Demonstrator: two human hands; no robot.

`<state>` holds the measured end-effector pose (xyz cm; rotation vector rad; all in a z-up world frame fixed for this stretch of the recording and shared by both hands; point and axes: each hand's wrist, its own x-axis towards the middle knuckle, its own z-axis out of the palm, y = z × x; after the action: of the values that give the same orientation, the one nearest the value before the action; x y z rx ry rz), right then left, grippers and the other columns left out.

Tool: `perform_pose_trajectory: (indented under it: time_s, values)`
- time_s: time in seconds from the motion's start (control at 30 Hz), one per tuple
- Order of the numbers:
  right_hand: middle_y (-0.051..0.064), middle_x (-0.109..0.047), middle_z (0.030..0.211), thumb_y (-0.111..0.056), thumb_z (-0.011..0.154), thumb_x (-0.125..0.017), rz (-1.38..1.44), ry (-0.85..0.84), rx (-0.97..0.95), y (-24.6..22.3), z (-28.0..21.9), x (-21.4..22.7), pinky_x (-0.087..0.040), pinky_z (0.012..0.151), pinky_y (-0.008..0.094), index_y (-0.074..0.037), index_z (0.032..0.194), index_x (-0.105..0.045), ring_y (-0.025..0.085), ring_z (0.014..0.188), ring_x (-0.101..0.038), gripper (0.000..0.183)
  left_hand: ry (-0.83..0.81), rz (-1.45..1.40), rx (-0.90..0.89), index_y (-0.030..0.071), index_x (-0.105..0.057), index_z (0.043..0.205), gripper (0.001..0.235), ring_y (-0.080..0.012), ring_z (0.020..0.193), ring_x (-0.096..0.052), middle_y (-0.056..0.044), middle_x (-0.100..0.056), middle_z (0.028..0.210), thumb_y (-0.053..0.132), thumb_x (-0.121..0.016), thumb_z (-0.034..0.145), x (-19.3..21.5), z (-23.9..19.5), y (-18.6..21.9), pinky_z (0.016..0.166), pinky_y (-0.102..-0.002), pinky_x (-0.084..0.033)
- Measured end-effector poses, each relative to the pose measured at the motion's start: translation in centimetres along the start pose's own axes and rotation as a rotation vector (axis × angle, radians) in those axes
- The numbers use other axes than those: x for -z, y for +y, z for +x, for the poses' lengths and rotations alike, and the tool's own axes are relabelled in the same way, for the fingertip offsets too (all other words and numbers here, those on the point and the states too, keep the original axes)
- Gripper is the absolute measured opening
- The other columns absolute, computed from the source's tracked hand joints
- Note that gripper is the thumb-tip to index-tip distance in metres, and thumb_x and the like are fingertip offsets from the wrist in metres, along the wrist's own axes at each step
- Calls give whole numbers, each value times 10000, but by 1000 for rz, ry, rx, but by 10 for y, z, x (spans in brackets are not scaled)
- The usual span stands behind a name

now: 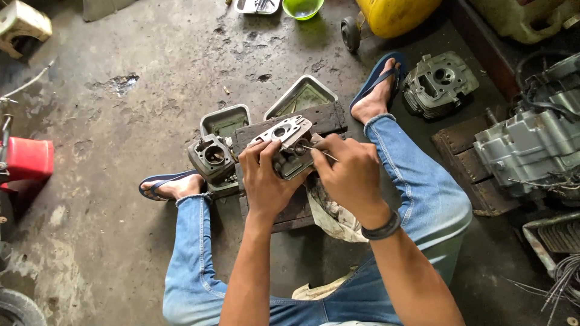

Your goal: The person sits on the floor and uses a small metal tool to scrape and clean the surface of a disassembled engine cylinder head. They wipe the part with a cloth and continue to work on the internal surfaces of the metal component.

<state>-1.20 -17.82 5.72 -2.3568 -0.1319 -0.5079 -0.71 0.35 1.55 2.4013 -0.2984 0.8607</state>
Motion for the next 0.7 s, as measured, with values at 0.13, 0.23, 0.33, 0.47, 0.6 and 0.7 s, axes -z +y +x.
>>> perform_pose_trajectory:
  time_s: [0.13, 0.23, 0.33, 0.47, 0.6, 0.7]
  values:
    - [-44, -685, 678, -328, 918, -747, 214, 0, -84, 4, -5, 12, -480, 829, 335, -266, 926, -695, 204, 794, -710, 81, 12, -10, 8, 160, -652, 1254, 802, -360, 1183, -581, -70, -593, 1165, 479, -974, 593, 5, 4, -5, 1056, -521, -490]
    - [46, -731, 755, -216, 912, -767, 438, 32, -167, -2, -7, 19, -540, 778, 329, -201, 941, -740, 212, 777, -737, 42, 8, -121, 7, 117, -653, 1234, 764, -362, 1115, -620, -105, -608, 1147, 432, -986, 624, 11, 5, -23, 995, -490, -520]
    - [40, -738, 781, -186, 920, -774, 517, 53, -175, -4, -7, 17, -555, 764, 307, -175, 958, -763, 176, 775, -739, 41, 1, -207, 75, 105, -636, 1244, 801, -361, 1121, -646, -110, -611, 1162, 411, -1010, 606, 21, 8, -30, 951, -478, -548]
    - [44, -729, 781, -157, 901, -815, 502, 59, -126, -8, -7, 14, -576, 733, 302, -156, 938, -780, 195, 755, -746, 51, 10, -281, 139, 100, -632, 1256, 806, -343, 1102, -659, -119, -611, 1178, 401, -1011, 611, 23, 8, -32, 934, -458, -560]
    - [31, -726, 824, -126, 913, -808, 454, 54, 21, -10, -7, 10, -575, 714, 298, -152, 957, -785, 210, 763, -742, 56, 41, -245, 73, 81, -639, 1226, 797, -365, 1100, -652, -125, -613, 1151, 423, -1009, 608, 19, 8, -28, 967, -493, -535]
    - [-4, -710, 843, -184, 939, -797, 343, 72, 103, -7, -8, 2, -558, 719, 323, -186, 967, -778, 209, 779, -735, 34, 59, -199, 17, 84, -668, 1205, 796, -371, 1093, -640, -126, -625, 1136, 444, -1009, 583, 14, 8, -23, 984, -504, -533]
